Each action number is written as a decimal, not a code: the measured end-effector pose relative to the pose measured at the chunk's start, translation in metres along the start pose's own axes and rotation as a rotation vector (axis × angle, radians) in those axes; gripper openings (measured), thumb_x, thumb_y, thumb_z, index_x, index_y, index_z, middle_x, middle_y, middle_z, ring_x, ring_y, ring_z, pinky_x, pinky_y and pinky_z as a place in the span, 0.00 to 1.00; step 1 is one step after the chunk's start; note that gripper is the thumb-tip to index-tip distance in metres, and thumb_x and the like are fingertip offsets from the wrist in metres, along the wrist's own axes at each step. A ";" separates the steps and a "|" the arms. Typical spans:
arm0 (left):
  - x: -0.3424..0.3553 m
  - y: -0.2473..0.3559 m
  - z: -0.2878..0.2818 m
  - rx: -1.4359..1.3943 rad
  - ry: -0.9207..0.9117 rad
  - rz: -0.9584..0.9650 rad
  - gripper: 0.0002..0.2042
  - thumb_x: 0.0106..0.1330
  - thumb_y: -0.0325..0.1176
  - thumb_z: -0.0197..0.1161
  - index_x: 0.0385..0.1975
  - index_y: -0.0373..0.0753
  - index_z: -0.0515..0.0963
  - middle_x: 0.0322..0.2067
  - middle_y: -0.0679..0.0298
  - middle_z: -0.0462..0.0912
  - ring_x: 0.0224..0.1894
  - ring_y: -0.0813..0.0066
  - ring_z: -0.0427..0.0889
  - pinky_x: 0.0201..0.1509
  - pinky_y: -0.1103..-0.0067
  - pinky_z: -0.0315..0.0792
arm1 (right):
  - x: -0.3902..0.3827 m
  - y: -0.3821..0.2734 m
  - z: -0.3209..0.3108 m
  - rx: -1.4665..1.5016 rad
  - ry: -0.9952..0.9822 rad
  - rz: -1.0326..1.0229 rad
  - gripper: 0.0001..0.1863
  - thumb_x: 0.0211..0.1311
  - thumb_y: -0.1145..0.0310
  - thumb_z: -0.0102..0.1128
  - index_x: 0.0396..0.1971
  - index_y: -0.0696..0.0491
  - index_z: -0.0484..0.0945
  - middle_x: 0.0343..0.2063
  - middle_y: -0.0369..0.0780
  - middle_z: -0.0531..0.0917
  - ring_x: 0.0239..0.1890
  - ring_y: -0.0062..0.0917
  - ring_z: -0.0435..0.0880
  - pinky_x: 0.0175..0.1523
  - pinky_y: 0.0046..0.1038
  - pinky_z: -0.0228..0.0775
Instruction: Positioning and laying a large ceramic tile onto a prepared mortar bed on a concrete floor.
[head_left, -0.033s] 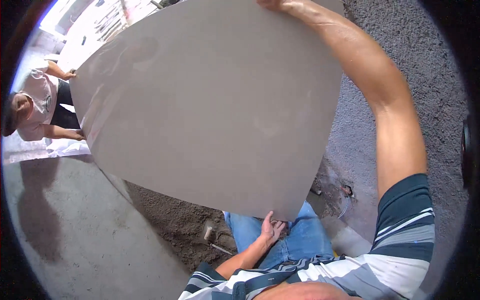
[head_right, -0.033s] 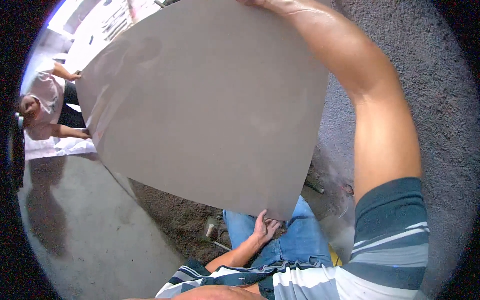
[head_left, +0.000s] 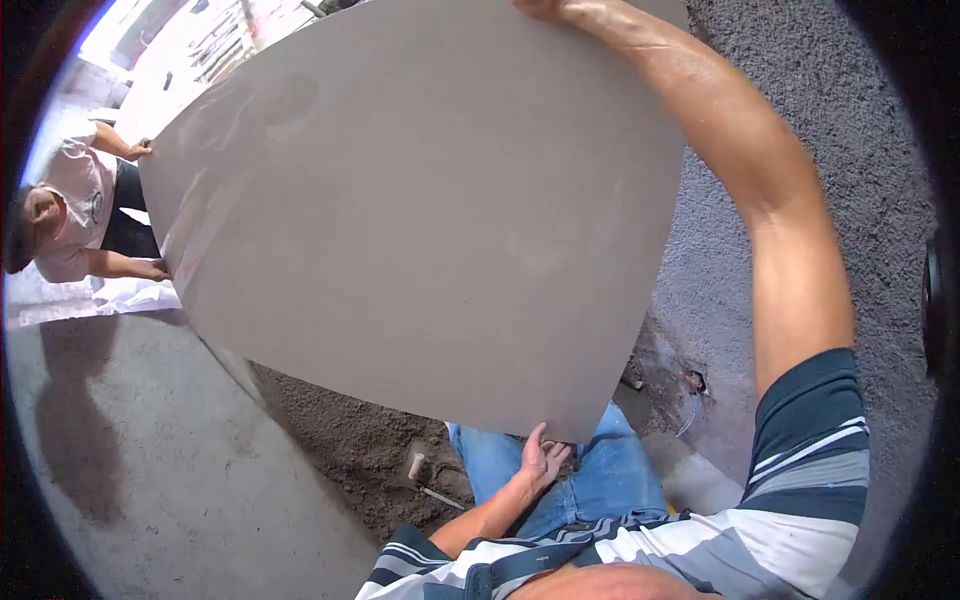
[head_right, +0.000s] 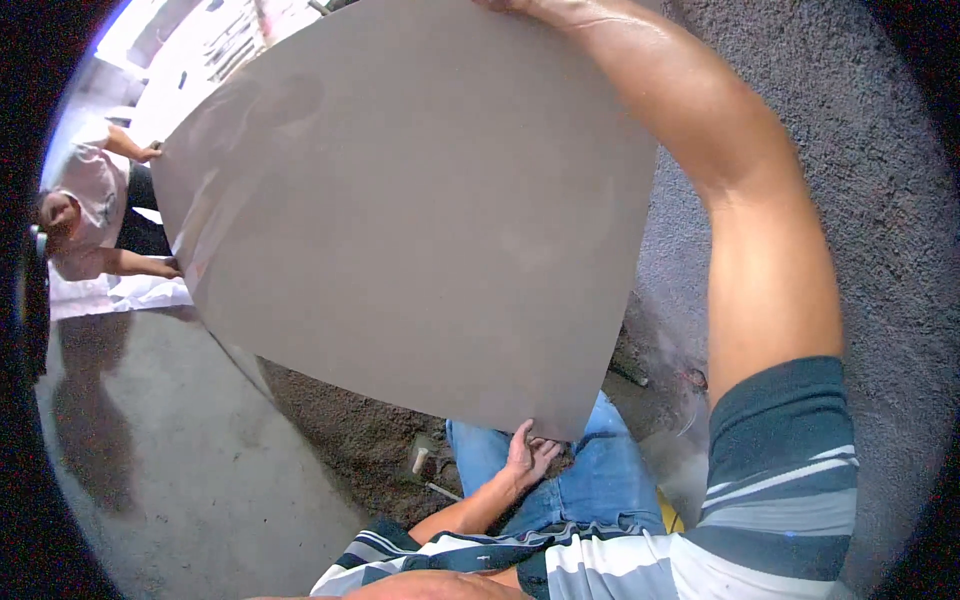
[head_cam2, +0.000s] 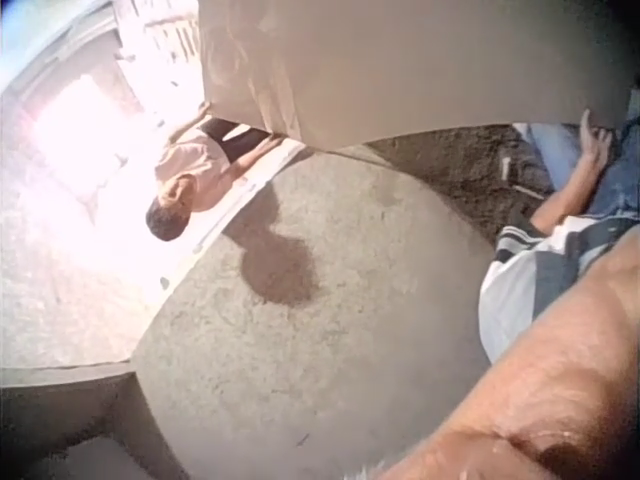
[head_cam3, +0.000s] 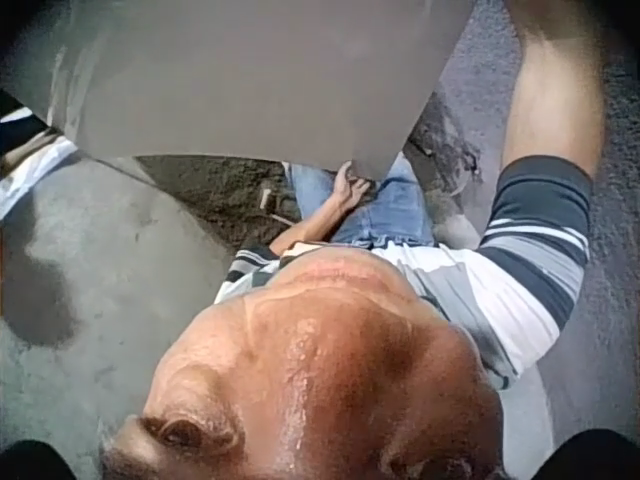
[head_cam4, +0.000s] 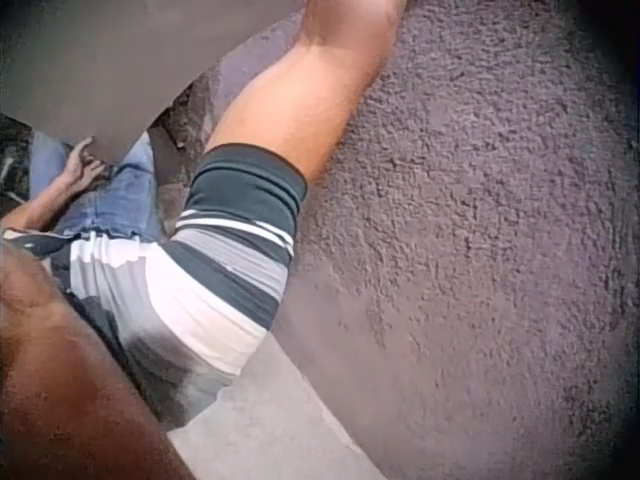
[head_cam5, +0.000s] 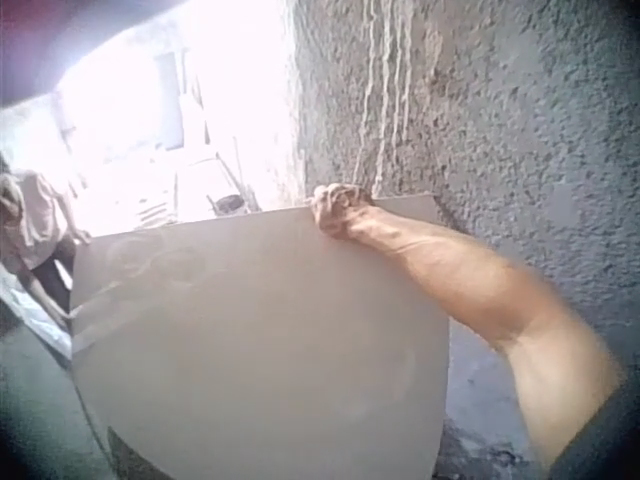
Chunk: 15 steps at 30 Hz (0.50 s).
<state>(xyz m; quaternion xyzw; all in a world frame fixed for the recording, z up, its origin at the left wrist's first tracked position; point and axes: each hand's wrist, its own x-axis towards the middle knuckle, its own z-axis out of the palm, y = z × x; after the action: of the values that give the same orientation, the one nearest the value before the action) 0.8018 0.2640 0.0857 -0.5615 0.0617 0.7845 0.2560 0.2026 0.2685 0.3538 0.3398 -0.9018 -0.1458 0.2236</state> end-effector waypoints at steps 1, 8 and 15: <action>0.000 0.002 -0.002 0.039 -0.013 -0.041 0.21 0.56 0.45 0.50 0.42 0.34 0.63 0.40 0.54 0.68 0.46 0.59 0.66 0.54 0.66 0.59 | 0.003 0.002 0.002 0.042 -0.023 0.033 0.14 0.56 0.62 0.37 0.27 0.54 0.73 0.23 0.45 0.77 0.26 0.33 0.79 0.26 0.34 0.70; -0.114 0.167 0.148 1.565 -0.429 0.444 0.11 0.55 0.37 0.54 0.23 0.35 0.73 0.19 0.64 0.76 0.21 0.77 0.75 0.24 0.80 0.71 | -0.015 -0.011 -0.026 0.323 0.055 0.331 0.16 0.57 0.60 0.37 0.26 0.54 0.72 0.26 0.45 0.78 0.27 0.36 0.78 0.30 0.37 0.69; -0.168 0.321 0.413 1.430 -0.041 3.088 0.17 0.53 0.44 0.53 0.30 0.34 0.72 0.32 0.52 0.74 0.38 0.57 0.72 0.40 0.68 0.66 | -0.013 -0.013 -0.037 0.293 -0.069 0.311 0.16 0.57 0.63 0.34 0.32 0.55 0.73 0.33 0.47 0.77 0.36 0.33 0.77 0.36 0.36 0.70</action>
<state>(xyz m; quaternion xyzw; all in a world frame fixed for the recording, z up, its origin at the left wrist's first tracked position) 0.3398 0.0908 0.3270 -0.2446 -0.8209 -0.1091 0.5044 0.2368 0.2635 0.3759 0.2201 -0.9621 0.0117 0.1605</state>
